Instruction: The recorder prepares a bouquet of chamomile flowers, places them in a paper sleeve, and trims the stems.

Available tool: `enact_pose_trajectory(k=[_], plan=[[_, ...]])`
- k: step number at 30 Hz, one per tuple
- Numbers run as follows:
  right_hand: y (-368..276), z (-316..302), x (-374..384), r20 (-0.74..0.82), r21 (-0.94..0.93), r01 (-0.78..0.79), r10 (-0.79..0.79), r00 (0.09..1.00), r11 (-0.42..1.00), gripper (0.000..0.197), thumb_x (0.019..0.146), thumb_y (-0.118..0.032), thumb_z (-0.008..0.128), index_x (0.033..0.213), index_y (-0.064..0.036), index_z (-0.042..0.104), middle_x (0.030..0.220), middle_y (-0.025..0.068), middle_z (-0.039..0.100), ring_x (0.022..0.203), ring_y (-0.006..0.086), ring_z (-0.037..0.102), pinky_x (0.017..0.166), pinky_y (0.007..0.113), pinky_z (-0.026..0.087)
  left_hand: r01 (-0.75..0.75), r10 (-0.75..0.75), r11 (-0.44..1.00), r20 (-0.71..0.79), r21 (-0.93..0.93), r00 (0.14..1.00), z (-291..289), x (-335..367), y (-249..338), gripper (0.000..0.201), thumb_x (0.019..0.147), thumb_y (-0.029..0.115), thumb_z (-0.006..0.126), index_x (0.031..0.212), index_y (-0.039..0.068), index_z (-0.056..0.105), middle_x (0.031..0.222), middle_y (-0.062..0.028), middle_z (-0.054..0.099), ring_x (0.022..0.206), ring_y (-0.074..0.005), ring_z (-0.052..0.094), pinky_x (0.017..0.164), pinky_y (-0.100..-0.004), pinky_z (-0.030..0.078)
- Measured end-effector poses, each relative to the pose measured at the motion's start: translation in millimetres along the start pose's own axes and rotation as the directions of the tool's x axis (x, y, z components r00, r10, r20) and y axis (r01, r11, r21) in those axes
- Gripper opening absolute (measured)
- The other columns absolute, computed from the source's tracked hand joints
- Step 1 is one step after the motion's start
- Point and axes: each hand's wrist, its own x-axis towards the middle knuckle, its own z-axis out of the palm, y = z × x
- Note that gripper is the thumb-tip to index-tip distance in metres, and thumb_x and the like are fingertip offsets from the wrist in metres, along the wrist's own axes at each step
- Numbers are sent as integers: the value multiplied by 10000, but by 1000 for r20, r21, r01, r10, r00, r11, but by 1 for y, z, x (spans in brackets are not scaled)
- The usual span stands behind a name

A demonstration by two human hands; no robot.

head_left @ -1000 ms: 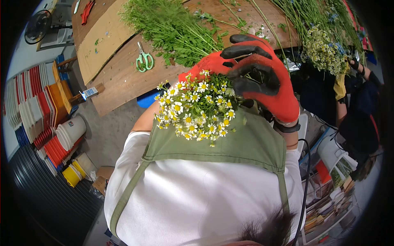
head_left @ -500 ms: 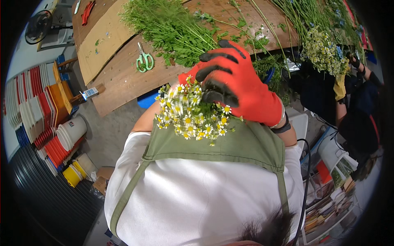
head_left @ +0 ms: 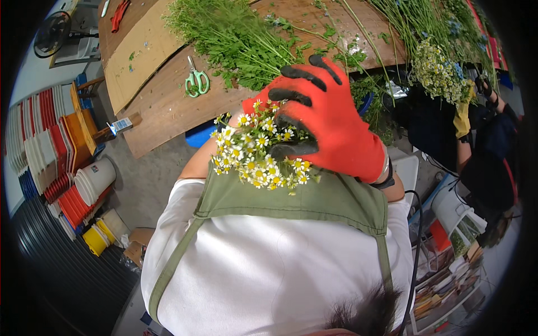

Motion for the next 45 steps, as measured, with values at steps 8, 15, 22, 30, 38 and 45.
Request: enact_pose_trajectory(k=[8, 15, 22, 30, 38, 45], plan=[[-4, 7, -3, 40, -38, 60, -58, 998, 997, 427, 710, -303, 857, 1062, -115, 703, 1355, 70, 598, 1344, 358, 468, 1166, 639, 246, -28, 28, 1000, 1, -3, 1000, -5, -6, 4, 769, 930, 732, 299, 1282, 201, 730, 1269, -48, 676, 1171, -297, 584, 1005, -431, 399], [0, 5, 6, -60, 142, 56, -48, 997, 988, 266, 754, -200, 805, 972, -103, 687, 1195, 53, 655, 1251, 343, 534, 1155, 558, 300, -54, 54, 999, 6, -8, 999, -4, -3, 2, 790, 932, 747, 282, 1286, 199, 729, 1270, -48, 676, 1173, -296, 583, 1006, -430, 396], [39, -15, -19, -226, 805, -83, 432, 873, 588, 427, 829, -25, 686, 1252, 6, 638, 1298, 111, 661, 1277, 224, 557, 1088, 359, 419, -90, 92, 994, 19, -58, 996, -7, -7, 0, 846, 921, 782, 257, 1314, 180, 705, 1292, -69, 664, 1192, -301, 575, 1016, -436, 395], [103, 43, -58, -17, 156, -289, 295, 955, 945, 927, 709, -153, 848, 1531, -71, 427, 1497, 155, 511, 1381, 328, 485, 1133, 436, 377, -468, 475, 831, -55, -300, 878, -19, -26, -65, 882, 1016, 698, 299, 1541, 0, 417, 1465, -235, 553, 1314, -398, 535, 1072, -496, 449], [196, 139, -91, -106, 90, -385, 393, 913, 919, 691, 806, -81, 789, 1443, -40, 526, 1443, 170, 559, 1353, 376, 505, 1136, 428, 394, -223, 230, 919, 18, 326, 973, -25, -14, -26, 674, 992, 502, 450, 1468, 26, 487, 1394, -218, 593, 1248, -408, 569, 1028, -494, 477], [194, 112, -76, -154, 436, -493, 602, 783, 753, 522, 886, -43, 642, 1399, -5, 557, 1421, 215, 574, 1353, 346, 523, 1143, 410, 400, 24, 68, 618, -84, 785, 994, -5, -15, 33, 517, 972, 330, 583, 1404, 48, 548, 1332, -203, 629, 1190, -417, 598, 989, -492, 502]])
